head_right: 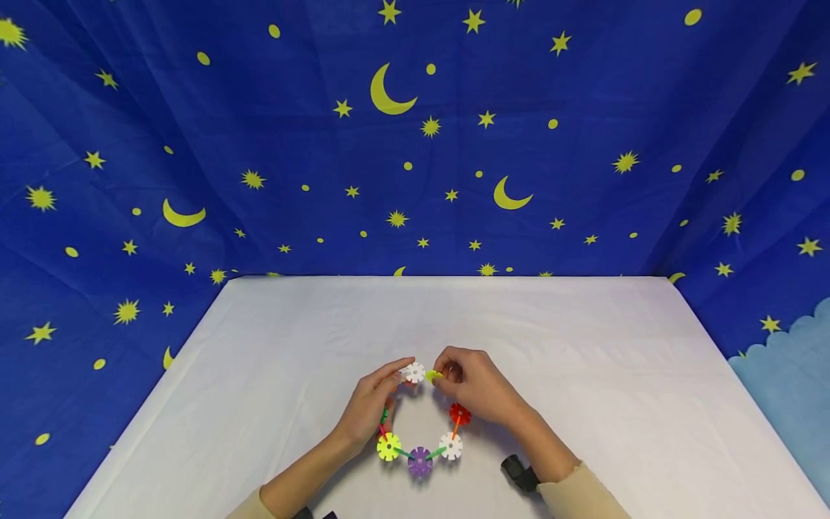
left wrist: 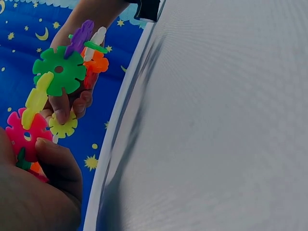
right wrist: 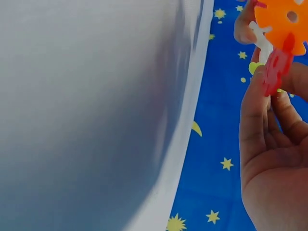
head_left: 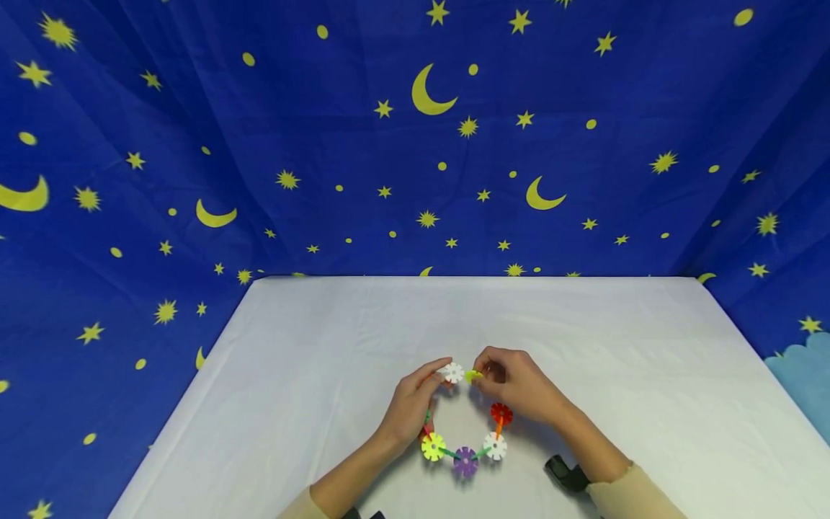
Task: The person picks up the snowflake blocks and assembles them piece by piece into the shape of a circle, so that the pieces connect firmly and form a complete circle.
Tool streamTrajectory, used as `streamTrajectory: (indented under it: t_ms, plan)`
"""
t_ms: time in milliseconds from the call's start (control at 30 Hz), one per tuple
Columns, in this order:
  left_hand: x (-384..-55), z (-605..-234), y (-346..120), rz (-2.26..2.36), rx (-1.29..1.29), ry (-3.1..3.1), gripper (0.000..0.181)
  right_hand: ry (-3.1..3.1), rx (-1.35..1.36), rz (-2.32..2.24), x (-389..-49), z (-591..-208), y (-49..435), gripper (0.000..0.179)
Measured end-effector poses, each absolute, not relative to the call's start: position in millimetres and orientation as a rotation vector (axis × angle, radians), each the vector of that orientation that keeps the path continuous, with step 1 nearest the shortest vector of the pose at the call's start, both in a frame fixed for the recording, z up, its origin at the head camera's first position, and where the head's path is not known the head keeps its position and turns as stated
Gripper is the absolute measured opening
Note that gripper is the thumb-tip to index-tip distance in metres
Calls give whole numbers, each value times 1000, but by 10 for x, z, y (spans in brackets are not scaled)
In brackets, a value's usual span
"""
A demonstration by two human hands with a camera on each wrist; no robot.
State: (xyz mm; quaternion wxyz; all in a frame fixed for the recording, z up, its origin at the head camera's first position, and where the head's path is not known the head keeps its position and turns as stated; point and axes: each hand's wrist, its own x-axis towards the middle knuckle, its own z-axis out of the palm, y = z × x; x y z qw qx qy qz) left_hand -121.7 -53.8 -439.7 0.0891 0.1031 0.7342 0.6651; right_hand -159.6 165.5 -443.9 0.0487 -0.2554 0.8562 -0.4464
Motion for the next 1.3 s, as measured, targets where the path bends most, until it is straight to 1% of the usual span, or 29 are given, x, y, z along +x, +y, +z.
streamTrajectory:
  t_ms: [233, 533, 800, 967, 1067, 1300]
  plan:
    - [-1169, -4330, -506, 1958, 300, 2201, 33, 2603, -816, -1392, -1560, -4454, 1618, 9]
    - [-1143, -4299, -482, 1900, 358, 2247, 32, 2711, -874, -1344, -1512, -4439, 1603, 12]
    - [-1198, -4370, -510, 1997, 316, 2140, 33, 2610, -731, -1411, -1522, -4400, 1693, 11]
    - [-1290, -4584, -528, 2034, 270, 2126, 35, 2463, -623, -1427, -1530, -4406, 1894, 25]
    - [-1319, -4661, -543, 2052, 283, 2126, 35, 2342, -597, -1403, -1540, -4418, 2017, 30]
    - [-1323, -4676, -552, 2066, 317, 2130, 36, 2018, -556, -1551, -1565, -4461, 2148, 26]
